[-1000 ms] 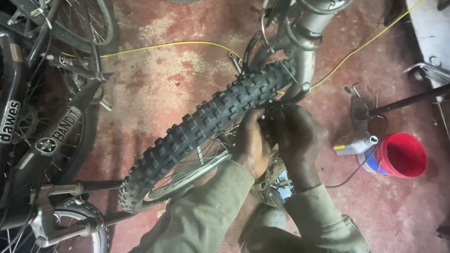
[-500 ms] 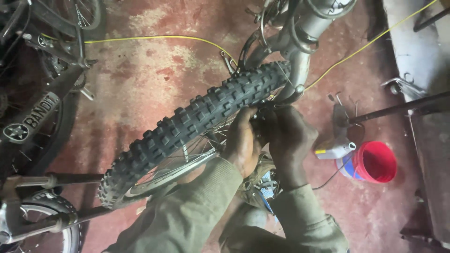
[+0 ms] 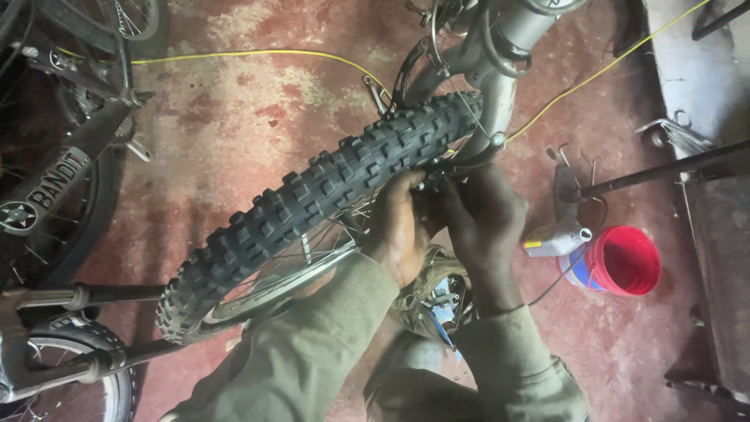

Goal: Adjusting and tightening the front brake assembly on a bicycle using a wrench

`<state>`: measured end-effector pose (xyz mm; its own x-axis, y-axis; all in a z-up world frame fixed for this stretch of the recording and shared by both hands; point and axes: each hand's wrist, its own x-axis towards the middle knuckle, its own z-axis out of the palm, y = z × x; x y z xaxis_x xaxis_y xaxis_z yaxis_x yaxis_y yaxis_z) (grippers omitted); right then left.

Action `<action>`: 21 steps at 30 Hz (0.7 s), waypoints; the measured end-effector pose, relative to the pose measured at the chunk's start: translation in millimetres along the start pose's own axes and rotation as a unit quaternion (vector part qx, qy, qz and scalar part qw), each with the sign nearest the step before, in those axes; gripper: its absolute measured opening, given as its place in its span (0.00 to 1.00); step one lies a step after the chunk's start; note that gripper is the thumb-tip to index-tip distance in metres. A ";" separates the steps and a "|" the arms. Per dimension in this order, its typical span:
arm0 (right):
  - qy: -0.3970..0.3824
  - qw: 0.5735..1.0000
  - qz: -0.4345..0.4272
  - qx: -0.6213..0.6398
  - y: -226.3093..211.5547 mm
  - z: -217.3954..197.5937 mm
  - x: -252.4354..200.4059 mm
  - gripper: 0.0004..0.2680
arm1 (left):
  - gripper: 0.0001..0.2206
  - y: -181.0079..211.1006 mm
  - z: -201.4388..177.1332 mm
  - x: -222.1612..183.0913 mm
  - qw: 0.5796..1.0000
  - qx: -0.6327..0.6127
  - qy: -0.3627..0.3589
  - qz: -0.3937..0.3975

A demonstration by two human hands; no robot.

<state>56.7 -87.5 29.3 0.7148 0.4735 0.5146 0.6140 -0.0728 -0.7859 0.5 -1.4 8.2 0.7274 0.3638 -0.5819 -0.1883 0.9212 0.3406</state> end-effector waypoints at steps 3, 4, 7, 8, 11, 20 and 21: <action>-0.009 0.999 0.012 0.040 5.8 1.4 0.5 0.06 | 0.16 0.5 -1.9 2.3 1.000 -0.003 -0.012 -0.002; -0.013 0.991 0.044 0.123 9.2 2.4 0.6 0.05 | 0.16 0.9 -1.8 2.0 1.000 -0.009 -0.015 -0.005; -0.009 0.995 0.030 0.098 13.5 1.3 2.7 0.06 | 0.16 3.6 -6.0 0.5 1.000 0.001 -0.010 -0.015; -0.009 0.995 0.031 0.097 14.3 0.0 2.7 0.06 | 0.16 5.2 -5.0 -1.0 1.000 0.002 -0.010 -0.016; -0.029 0.993 0.027 0.109 11.0 -1.9 3.7 0.06 | 0.17 8.0 -3.2 -3.2 0.999 0.021 -0.004 -0.031; -0.040 0.994 0.027 0.099 -10.1 -4.7 5.1 0.07 | 0.15 6.1 -9.3 3.3 0.998 -0.048 -0.011 -0.028; -0.039 0.997 0.019 0.069 -6.8 -6.9 4.4 0.07 | 0.15 2.6 -11.7 10.1 0.998 -0.049 -0.018 -0.029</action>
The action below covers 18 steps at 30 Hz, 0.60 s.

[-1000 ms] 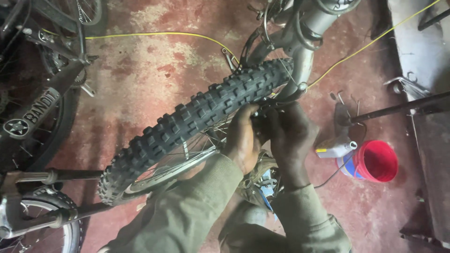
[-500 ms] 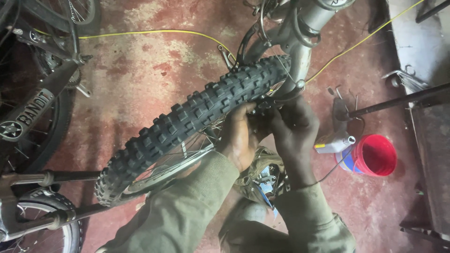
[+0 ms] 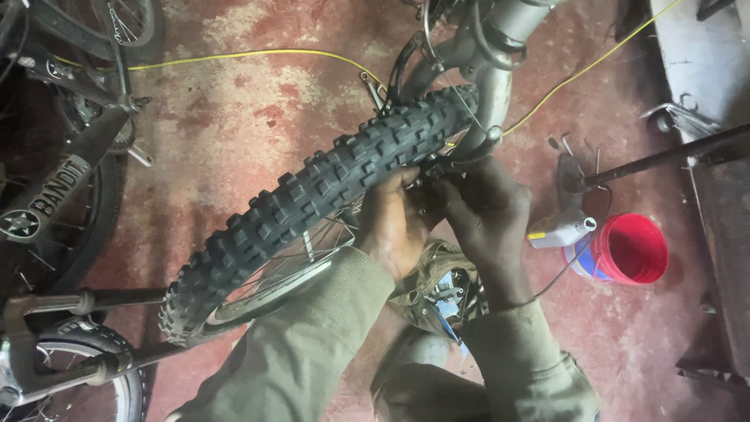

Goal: Adjusting and tightening the front brake assembly on a bicycle using a wrench

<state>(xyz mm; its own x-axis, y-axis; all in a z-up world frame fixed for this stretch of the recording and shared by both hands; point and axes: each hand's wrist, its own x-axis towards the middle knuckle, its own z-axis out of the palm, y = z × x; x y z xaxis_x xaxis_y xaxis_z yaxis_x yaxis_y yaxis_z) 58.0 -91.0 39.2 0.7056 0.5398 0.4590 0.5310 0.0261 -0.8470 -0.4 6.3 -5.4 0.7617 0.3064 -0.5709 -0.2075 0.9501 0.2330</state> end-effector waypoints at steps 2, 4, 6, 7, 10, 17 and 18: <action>0.002 1.000 -0.007 -0.030 4.9 -4.8 -0.7 0.07 | 0.15 -1.5 -1.0 5.0 1.000 0.000 -0.008 0.000; -0.003 0.997 -0.006 -0.078 8.8 -9.9 -2.0 0.05 | 0.15 -0.2 2.0 0.8 1.000 0.006 0.002 -0.004; -0.020 0.995 0.005 -0.093 -7.7 -5.3 -1.0 0.04 | 0.15 3.2 9.5 -7.3 1.000 0.021 0.009 0.000; -0.036 0.993 0.014 -0.107 -15.9 -2.2 0.0 0.04 | 0.16 5.9 13.2 -11.2 0.999 0.036 0.015 0.005; -0.046 0.982 0.017 -0.182 -27.2 -4.6 1.1 0.04 | 0.17 3.9 15.1 -11.2 0.999 0.049 0.007 0.013; -0.029 0.984 0.048 -0.169 -15.3 2.4 -4.8 0.06 | 0.20 7.6 16.6 -12.2 0.998 0.054 0.012 0.008; -0.006 0.990 0.065 -0.125 -16.6 4.6 -5.6 0.06 | 0.20 10.7 18.8 -16.8 0.998 0.055 0.016 0.004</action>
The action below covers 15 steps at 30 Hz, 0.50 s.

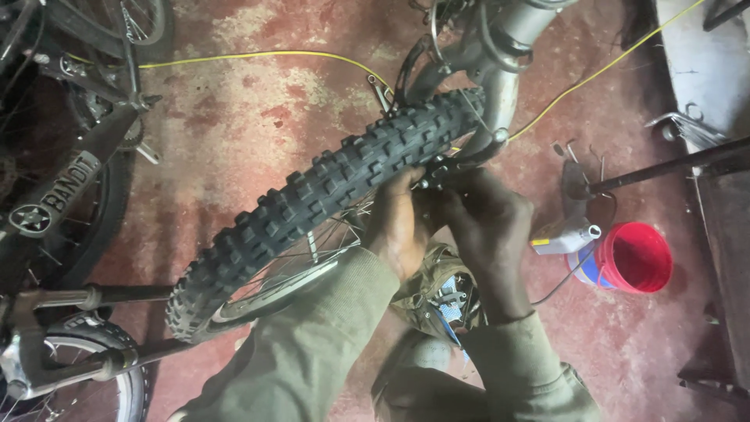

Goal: Adjusting and tightening the front brake assembly on a bicycle using a wrench

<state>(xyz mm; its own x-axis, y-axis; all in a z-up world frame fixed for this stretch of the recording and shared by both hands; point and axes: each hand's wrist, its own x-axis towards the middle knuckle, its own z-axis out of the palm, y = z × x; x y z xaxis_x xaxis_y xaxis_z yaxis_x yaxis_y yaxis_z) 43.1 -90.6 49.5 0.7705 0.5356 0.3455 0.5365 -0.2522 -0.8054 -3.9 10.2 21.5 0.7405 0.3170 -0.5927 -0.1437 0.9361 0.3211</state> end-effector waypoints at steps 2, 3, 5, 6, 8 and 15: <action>0.016 0.999 0.019 0.048 0.8 4.1 -2.0 0.06 | 0.20 4.6 4.7 -9.5 1.000 0.001 0.004 -0.003; 0.043 0.995 0.026 0.084 3.7 6.0 -3.1 0.04 | 0.21 5.4 7.9 -14.2 1.000 0.013 0.016 -0.005; 0.071 0.990 0.034 0.116 10.9 0.9 -5.3 0.02 | 0.22 1.3 7.7 -11.1 0.999 0.025 0.025 -0.011; 0.043 0.995 0.013 0.088 14.7 -4.1 -6.6 0.02 | 0.19 -1.9 3.0 -3.8 1.000 0.017 0.023 -0.003; 0.015 0.998 -0.009 0.060 2.7 -7.9 -10.2 0.02 | 0.16 -1.5 2.5 -4.5 1.000 0.009 0.019 0.004; -0.117 0.992 -0.032 -0.030 -19.6 -23.8 -10.5 0.04 | 0.13 7.0 22.7 -25.9 0.999 0.015 0.031 0.002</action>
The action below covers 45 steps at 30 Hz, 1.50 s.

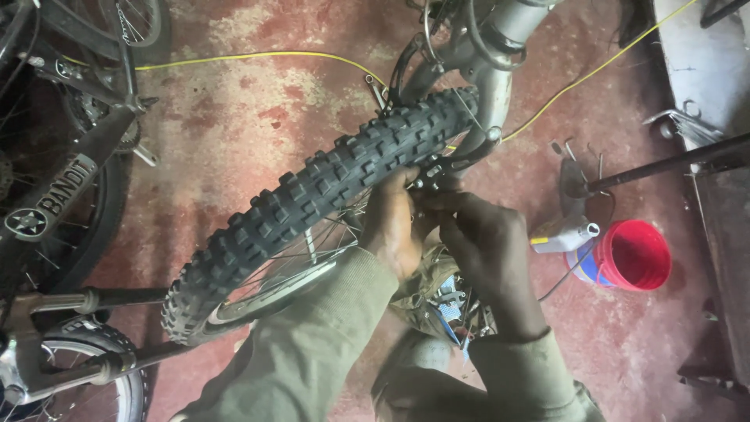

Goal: Adjusting and tightening the front brake assembly on a bicycle using a wrench

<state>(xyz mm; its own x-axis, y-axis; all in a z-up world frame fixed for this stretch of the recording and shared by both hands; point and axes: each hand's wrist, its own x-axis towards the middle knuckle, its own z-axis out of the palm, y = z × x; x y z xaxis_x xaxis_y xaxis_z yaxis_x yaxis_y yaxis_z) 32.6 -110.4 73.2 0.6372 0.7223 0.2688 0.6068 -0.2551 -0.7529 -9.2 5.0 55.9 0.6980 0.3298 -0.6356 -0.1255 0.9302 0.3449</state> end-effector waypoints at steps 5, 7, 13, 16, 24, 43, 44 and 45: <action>-0.031 0.995 0.039 -0.090 -0.3 -2.8 -0.3 0.09 | 0.14 5.4 -0.4 -4.5 0.998 0.047 0.037 -0.017; -0.024 0.996 0.052 -0.062 -9.3 -6.0 -1.6 0.08 | 0.19 -5.8 -25.6 16.0 0.993 0.017 -0.109 -0.033; -0.032 0.997 0.042 -0.054 3.2 1.7 -2.7 0.03 | 0.11 11.3 14.1 -18.0 0.998 0.038 0.044 -0.011; -0.022 0.997 0.024 -0.077 -2.6 3.2 -1.5 0.02 | 0.10 13.4 22.7 -25.3 0.998 0.036 0.044 0.002; 0.100 0.988 0.060 0.101 28.2 10.8 0.3 0.02 | 0.13 -5.7 -9.2 12.1 1.000 -0.003 -0.022 -0.003; 0.174 0.984 -0.002 0.021 36.6 26.0 16.4 0.06 | 0.15 -13.2 -26.9 41.1 0.999 -0.039 -0.014 0.012; 0.175 0.984 0.000 0.021 37.1 26.1 15.9 0.06 | 0.15 -15.3 -29.4 45.0 0.999 -0.038 -0.014 0.011; 0.177 0.984 -0.003 0.014 38.0 26.5 15.6 0.06 | 0.14 -17.3 -32.1 49.5 0.999 -0.039 -0.013 0.016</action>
<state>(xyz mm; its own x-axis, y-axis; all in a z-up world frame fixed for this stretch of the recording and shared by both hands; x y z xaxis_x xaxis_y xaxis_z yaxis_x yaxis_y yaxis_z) 53.0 -91.8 32.8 0.7621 0.4539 0.4616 0.6010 -0.2309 -0.7652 4.9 10.4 -3.7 0.7114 0.3559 -0.6060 -0.2018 0.9294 0.3089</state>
